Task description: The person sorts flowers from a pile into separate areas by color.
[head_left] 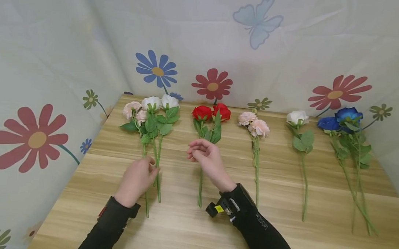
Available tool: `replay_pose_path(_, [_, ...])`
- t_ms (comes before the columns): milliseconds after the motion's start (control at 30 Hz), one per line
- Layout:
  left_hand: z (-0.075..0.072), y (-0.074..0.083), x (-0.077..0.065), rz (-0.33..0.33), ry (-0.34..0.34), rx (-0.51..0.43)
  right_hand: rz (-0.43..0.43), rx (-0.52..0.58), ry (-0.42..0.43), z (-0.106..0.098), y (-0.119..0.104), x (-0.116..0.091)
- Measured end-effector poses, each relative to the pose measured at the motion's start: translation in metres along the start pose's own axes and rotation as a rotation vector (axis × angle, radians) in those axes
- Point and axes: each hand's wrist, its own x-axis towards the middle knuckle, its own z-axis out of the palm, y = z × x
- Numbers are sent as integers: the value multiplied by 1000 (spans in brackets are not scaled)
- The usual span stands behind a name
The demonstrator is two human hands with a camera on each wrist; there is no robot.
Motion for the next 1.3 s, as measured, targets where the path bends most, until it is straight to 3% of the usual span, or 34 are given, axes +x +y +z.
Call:
replay_pose_path(567, [5,2,7,-58,-100,39,40,-27,-28,-1,4,2])
replay_pose_path(1300, [0,-1,13,-147,-124,-64,48,-41,-41,-4,5,2])
